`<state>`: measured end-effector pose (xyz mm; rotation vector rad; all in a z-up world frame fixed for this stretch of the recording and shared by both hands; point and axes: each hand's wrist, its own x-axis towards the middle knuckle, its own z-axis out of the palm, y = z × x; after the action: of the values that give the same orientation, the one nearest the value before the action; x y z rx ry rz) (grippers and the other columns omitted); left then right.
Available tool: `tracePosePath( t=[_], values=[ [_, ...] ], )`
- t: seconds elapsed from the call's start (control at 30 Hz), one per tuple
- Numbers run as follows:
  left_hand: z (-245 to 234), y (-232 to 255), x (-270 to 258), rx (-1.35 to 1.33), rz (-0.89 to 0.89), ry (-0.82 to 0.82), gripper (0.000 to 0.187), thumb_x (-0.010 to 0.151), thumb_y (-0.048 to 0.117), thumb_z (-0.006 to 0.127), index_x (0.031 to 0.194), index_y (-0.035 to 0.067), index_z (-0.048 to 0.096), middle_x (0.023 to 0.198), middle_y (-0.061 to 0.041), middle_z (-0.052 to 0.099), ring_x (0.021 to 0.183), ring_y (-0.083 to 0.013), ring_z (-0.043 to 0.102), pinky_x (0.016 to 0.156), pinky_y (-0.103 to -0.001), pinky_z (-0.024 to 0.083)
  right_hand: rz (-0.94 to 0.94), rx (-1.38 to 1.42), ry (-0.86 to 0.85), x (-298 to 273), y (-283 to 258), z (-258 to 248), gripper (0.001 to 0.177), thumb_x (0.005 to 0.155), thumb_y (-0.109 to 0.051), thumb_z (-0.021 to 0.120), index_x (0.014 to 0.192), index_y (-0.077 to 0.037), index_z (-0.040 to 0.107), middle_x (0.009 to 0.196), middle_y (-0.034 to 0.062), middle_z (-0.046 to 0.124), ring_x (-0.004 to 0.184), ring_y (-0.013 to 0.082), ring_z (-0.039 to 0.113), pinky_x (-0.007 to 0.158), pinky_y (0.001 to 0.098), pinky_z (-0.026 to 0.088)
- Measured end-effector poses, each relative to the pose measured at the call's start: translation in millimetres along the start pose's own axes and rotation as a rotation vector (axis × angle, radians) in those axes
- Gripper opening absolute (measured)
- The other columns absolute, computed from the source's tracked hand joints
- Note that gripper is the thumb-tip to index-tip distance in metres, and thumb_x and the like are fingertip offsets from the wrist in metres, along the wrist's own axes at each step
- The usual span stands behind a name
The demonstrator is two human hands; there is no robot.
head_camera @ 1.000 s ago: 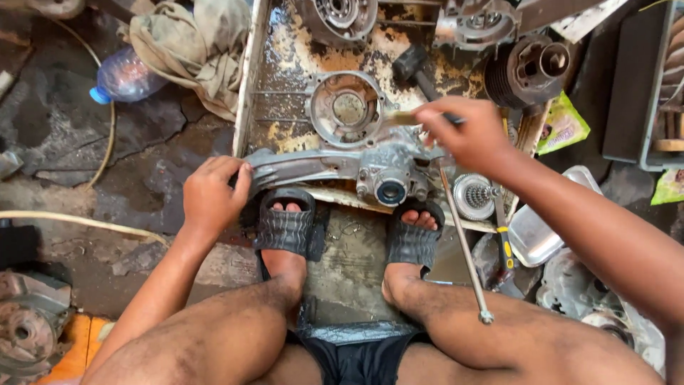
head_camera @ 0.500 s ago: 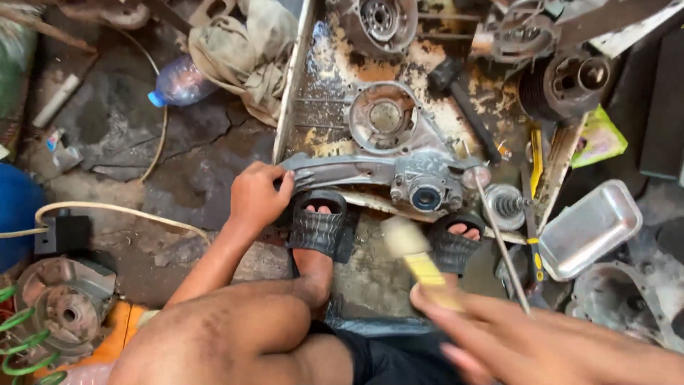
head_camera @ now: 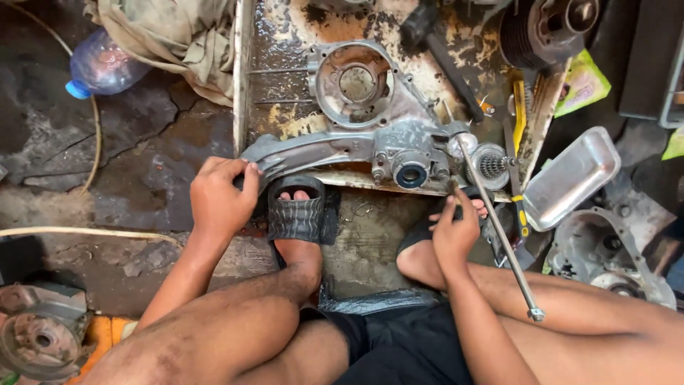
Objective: The person scrubs a disassembled engine casing with a brush and solvent, then uses a screwdriver to remove a small component from a cylindrical opening. The person continues to scrub the casing and uses a hammer to tap a part into place.
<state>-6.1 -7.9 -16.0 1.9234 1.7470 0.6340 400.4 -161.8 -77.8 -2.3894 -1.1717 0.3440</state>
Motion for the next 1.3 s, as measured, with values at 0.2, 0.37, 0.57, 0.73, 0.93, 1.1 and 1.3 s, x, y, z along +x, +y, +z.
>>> tracePosePath(
  t=[0.2, 0.37, 0.57, 0.73, 0.93, 1.1, 1.3],
  values=[
    [12.5, -7.2, -2.0, -0.005, 0.008, 0.064, 0.016, 0.092, 0.019, 0.073, 0.077, 0.013, 0.074, 0.074, -0.004, 0.074, 0.086, -0.0244, 0.073, 0.076, -0.036, 0.059, -0.138, -0.075, -0.034, -2.7, -35.7, -4.1, 0.015, 0.108, -0.012, 0.062, 0.11, 0.001, 0.07, 0.089, 0.0278, 0.07, 0.087, 0.05, 0.068, 0.08, 0.0562, 0.052],
    [10.4, 0.2, -1.9, -0.05, -0.003, 0.084, 0.018, 0.095, 0.014, 0.068, 0.079, 0.013, 0.074, 0.078, -0.003, 0.075, 0.085, -0.0257, 0.072, 0.077, -0.038, 0.058, -0.226, 0.401, -0.203, -76.3, -116.0, 14.1, 0.024, 0.099, -0.018, 0.064, 0.119, -0.008, 0.072, 0.104, 0.0164, 0.071, 0.091, 0.0338, 0.074, 0.085, 0.0442, 0.057],
    [-2.8, 10.1, -1.2, -0.196, -0.061, 0.099, 0.025, 0.105, 0.006, 0.049, 0.097, 0.008, 0.072, 0.106, -0.011, 0.075, 0.102, -0.0365, 0.07, 0.087, -0.048, 0.057, -0.348, 0.935, -0.41, -84.0, -201.8, 85.0, 0.035, 0.098, -0.012, 0.066, 0.132, -0.002, 0.069, 0.118, 0.0195, 0.072, 0.1, 0.035, 0.075, 0.083, 0.0422, 0.062],
    [-6.6, 13.4, -3.8, -0.28, -0.198, 0.069, 0.031, 0.106, 0.005, 0.041, 0.103, 0.008, 0.071, 0.112, -0.016, 0.074, 0.106, -0.0425, 0.069, 0.091, -0.055, 0.055, -0.281, 0.903, -0.22, -66.2, -152.6, 91.1, 0.034, 0.102, -0.012, 0.055, 0.128, 0.006, 0.067, 0.106, 0.0258, 0.067, 0.079, 0.0394, 0.076, 0.055, 0.0399, 0.067],
    [-7.3, 12.1, -5.1, -0.324, -0.254, 0.057, 0.025, 0.104, 0.004, 0.044, 0.107, 0.005, 0.069, 0.114, -0.019, 0.072, 0.109, -0.0449, 0.067, 0.091, -0.058, 0.054, -0.315, 0.912, -0.3, -95.2, -208.3, 99.7, 0.024, 0.097, -0.017, 0.068, 0.115, -0.002, 0.072, 0.097, 0.0159, 0.075, 0.081, 0.0319, 0.078, 0.062, 0.0398, 0.065],
    [-6.6, 1.8, -10.6, -0.354, -0.391, 0.025, 0.026, 0.103, 0.016, 0.047, 0.109, 0.011, 0.072, 0.108, -0.016, 0.074, 0.105, -0.0423, 0.068, 0.093, -0.055, 0.053, -0.238, 1.032, -0.378, -82.8, -199.2, 93.6, 0.035, 0.103, -0.001, 0.05, 0.135, 0.008, 0.061, 0.094, 0.0332, 0.073, 0.075, 0.0432, 0.076, 0.057, 0.0451, 0.067],
    [3.4, -8.7, -18.2, -0.39, -0.512, 0.04, 0.025, 0.099, 0.024, 0.054, 0.113, 0.016, 0.074, 0.099, -0.017, 0.074, 0.098, -0.0394, 0.07, 0.088, -0.054, 0.053, -0.414, 0.589, -0.2, -57.1, -204.0, 72.5, 0.017, 0.1, -0.017, 0.064, 0.094, -0.017, 0.079, 0.101, 0.0066, 0.082, 0.097, 0.0259, 0.078, 0.082, 0.0393, 0.062]
  ],
)
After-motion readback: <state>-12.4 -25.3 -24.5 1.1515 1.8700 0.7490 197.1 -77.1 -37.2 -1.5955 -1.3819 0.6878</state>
